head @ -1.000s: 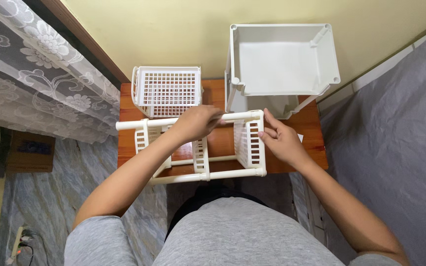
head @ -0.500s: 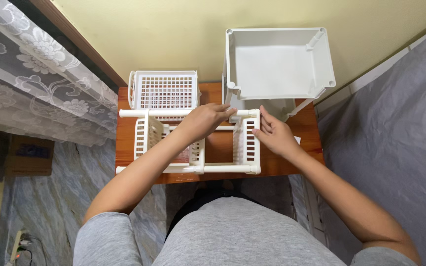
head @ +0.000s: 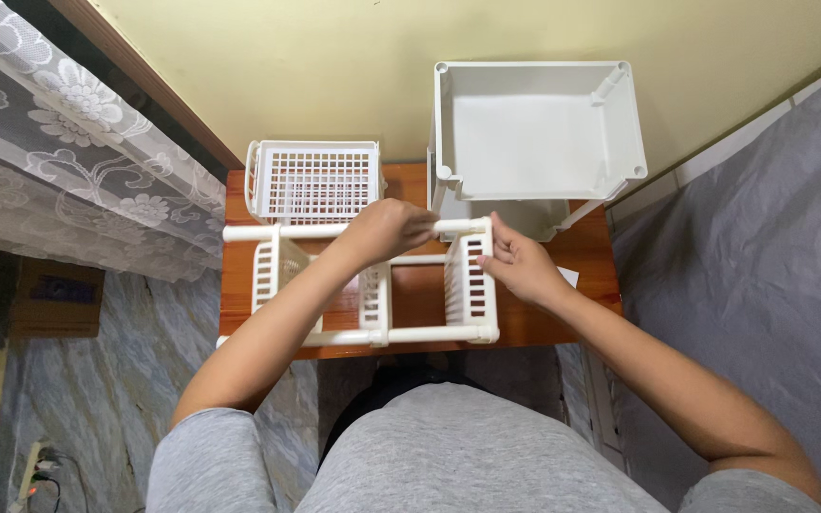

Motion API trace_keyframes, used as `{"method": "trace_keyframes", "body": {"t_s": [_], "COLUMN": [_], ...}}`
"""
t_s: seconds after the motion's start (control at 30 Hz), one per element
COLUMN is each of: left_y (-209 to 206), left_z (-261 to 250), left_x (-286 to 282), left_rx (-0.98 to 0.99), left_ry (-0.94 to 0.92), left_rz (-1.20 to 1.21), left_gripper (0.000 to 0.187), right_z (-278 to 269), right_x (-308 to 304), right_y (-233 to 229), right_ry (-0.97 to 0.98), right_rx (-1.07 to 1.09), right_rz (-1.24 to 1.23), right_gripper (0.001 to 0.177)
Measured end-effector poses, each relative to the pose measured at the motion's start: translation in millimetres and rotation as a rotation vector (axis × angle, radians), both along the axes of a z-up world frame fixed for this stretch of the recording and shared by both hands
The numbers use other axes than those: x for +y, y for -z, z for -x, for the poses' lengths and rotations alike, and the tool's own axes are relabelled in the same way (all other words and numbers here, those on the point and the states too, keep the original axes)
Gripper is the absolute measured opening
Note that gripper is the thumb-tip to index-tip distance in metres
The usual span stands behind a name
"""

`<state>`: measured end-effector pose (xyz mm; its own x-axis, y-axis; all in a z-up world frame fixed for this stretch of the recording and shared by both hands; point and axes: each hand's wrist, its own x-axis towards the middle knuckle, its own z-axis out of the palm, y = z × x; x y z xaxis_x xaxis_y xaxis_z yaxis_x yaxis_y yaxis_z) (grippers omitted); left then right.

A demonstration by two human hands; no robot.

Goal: The person assembles a white plastic storage unit by inserting cylindrical legs into corner sockets on a perforated tray, then attaches a second tray to form a two-tier structure. They repeatedly adjust and reseat the legs and trays to ensure a stable fit.

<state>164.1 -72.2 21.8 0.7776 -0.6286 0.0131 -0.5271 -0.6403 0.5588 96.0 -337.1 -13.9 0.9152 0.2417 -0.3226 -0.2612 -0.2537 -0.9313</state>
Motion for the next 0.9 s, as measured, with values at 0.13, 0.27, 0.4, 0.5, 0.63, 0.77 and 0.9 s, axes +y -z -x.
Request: {"method": "trace_keyframes", "body": {"t_s": [0.13,0.27,0.4,0.5,0.63,0.77,0.9], "left_y": [-8,-10,-13,-16,-19,-17,-15], "left_z": [-5,-2,1,2,1,-2,-5], "left_x": [15,28,32,32,31,29,29], "left_rx": [0.039,0.154,0.276,0.339,0.343,0.35,0.366], "left_ry": [-0.001,-0.011,-0.051,-0.088,-0.104,-0.106,-0.11], "left_rz": [-0.233,-0.141,-0.111,-0.124,-0.148,-0.132,-0.118], "left_gripper": [0.049,0.047,0.042,0.042,0.041,0.041,0.042], "right_z": [0,0,1,0,-4,-8,-12], "right_x": [-1,0,6,8,7,7,7], "right_y": [9,13,7,1,1,6,10], "right_ry": [0.0,0.01,0.007,0.015,-0.009,-0.028,-0.01], "right_rx": [0.018,0.064,0.108,0.154,0.146,0.138,0.181], "right_rz": [-0.148,-0.251,-0.272,-0.232,-0.226,-0.233,-0.221], "right_gripper": [0.086,0.085,0.084,0.082,0.081,0.078,0.076]}}
